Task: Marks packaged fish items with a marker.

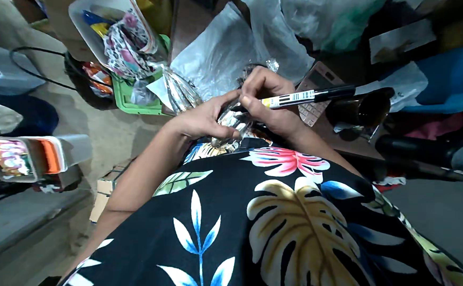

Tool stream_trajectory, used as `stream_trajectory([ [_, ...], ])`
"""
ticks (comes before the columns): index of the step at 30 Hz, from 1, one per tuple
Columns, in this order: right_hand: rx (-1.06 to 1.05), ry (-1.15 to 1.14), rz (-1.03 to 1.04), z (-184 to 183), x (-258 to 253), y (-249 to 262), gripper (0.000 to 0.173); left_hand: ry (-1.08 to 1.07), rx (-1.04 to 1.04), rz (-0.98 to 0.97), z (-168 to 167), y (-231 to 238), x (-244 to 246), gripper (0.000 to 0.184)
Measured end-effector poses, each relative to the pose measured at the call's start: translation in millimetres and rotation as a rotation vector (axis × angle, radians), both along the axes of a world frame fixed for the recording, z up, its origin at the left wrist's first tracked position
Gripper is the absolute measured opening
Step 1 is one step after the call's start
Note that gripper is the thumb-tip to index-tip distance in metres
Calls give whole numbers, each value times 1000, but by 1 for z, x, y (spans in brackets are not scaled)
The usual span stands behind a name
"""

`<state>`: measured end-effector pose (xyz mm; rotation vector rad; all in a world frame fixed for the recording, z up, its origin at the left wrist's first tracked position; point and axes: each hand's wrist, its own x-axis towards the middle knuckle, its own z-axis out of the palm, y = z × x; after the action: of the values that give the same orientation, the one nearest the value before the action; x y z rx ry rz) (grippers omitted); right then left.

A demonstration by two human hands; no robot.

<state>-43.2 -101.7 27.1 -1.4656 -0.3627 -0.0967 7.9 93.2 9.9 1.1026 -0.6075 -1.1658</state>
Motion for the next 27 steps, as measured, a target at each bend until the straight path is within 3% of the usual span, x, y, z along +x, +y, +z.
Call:
stream_trajectory([
  [2, 20, 26, -12, 1, -2, -1, 10, 2, 6, -14, -1, -1, 0, 81],
  [7, -52, 43, -41, 3, -4, -6, 13, -26, 43, -5, 7, -3, -2, 73],
  [12, -5, 51, -46, -2, -7, -9, 13, -8, 61, -39, 5, -4, -2, 89],
  [27, -115, 46, -31, -5, -9, -5, 16, -8, 61, -27, 0, 0, -6, 81],
])
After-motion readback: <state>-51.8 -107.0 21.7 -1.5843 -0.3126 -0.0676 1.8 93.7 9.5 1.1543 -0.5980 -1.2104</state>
